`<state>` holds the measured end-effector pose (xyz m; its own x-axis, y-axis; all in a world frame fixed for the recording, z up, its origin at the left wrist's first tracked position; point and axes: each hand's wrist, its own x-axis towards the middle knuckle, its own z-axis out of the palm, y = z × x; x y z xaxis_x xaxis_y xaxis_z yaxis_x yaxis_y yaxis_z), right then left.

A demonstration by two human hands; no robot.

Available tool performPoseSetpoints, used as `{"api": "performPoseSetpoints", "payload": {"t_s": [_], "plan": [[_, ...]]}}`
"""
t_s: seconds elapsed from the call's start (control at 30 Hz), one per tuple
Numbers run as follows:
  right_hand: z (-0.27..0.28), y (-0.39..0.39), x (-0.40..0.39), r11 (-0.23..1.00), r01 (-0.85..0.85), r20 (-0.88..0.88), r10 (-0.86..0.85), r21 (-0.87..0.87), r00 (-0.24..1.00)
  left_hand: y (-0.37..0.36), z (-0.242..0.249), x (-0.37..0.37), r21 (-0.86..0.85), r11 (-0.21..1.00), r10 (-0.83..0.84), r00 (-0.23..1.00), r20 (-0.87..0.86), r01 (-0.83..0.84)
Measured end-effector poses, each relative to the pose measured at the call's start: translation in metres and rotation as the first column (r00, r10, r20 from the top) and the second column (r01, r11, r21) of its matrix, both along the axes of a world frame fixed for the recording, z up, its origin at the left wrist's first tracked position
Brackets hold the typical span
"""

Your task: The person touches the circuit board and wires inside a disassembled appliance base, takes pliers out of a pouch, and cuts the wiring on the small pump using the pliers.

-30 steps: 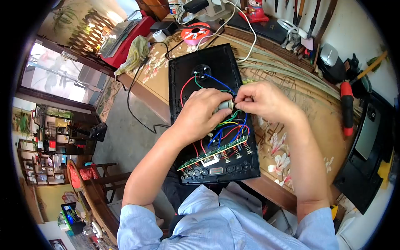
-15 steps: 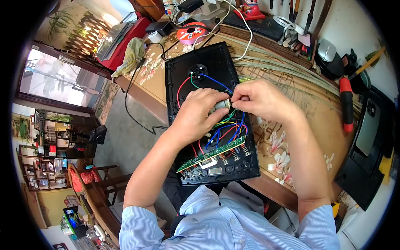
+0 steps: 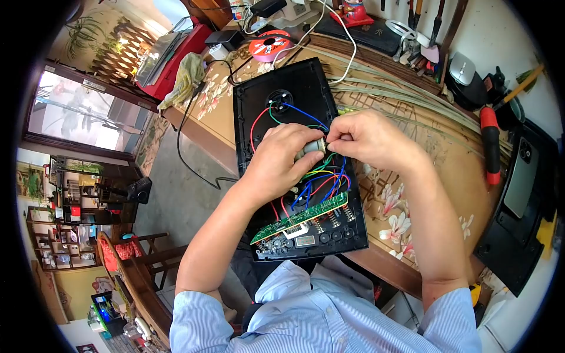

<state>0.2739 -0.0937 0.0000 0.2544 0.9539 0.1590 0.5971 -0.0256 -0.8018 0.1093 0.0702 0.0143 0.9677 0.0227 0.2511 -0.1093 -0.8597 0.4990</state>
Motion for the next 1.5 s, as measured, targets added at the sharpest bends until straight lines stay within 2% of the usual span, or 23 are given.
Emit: {"api": "performPoseSetpoints", "payload": {"t_s": [0.1,0.17,0.27,0.47,0.6,0.67,0.7,0.87,1.0,1.2,1.5], "plan": [[0.003,-0.001,0.0,0.999,-0.004,0.026,0.005,-0.052,1.0,0.0,0.0,0.0,0.0,1.0,0.007,1.0,0.004,-0.007],[-0.002,-0.001,0.002,1.0,0.001,0.017,0.0,-0.005,1.0,0.0,0.001,0.0,0.002,1.0,0.002,1.0,-0.001,-0.002],[-0.002,-0.002,0.001,1.0,0.009,0.031,-0.009,0.002,0.999,-0.001,-0.001,0.0,-0.041,0.999,0.016,1.0,0.007,-0.016],[0.002,0.0,-0.001,1.0,-0.004,0.106,0.002,0.014,0.994,-0.002,-0.003,0.0,-0.018,1.0,0.015,1.0,0.027,-0.015],[-0.002,0.0,0.0,1.0,-0.003,0.097,0.001,0.021,0.995,-0.003,-0.001,0.0,-0.029,0.999,0.031,0.999,0.01,-0.031],[-0.003,-0.001,0.001,0.996,0.008,-0.148,-0.021,-0.089,0.989,-0.002,-0.002,0.0,-0.041,0.999,0.025,1.0,0.008,-0.025],[-0.003,-0.001,0.002,0.996,0.006,-0.147,-0.019,-0.089,0.989,-0.002,-0.002,0.0,-0.041,0.999,0.027,1.0,0.009,-0.026],[-0.004,-0.001,0.003,0.985,-0.045,-0.364,-0.019,-0.164,0.931,-0.002,-0.003,0.0,-0.045,0.999,0.026,1.0,0.008,-0.026],[-0.007,0.001,0.003,0.989,-0.049,-0.397,-0.01,-0.139,0.918,-0.002,0.0,-0.001,-0.007,1.0,0.014,1.0,-0.012,-0.015],[-0.008,0.003,-0.001,0.991,-0.036,-0.414,-0.02,-0.128,0.91,-0.001,-0.003,0.001,-0.042,0.999,0.023,1.0,0.0,-0.023],[-0.01,0.005,-0.004,0.992,0.016,-0.335,-0.058,-0.128,0.94,0.0,-0.003,0.002,-0.016,1.0,-0.004,1.0,0.01,0.004]]}}
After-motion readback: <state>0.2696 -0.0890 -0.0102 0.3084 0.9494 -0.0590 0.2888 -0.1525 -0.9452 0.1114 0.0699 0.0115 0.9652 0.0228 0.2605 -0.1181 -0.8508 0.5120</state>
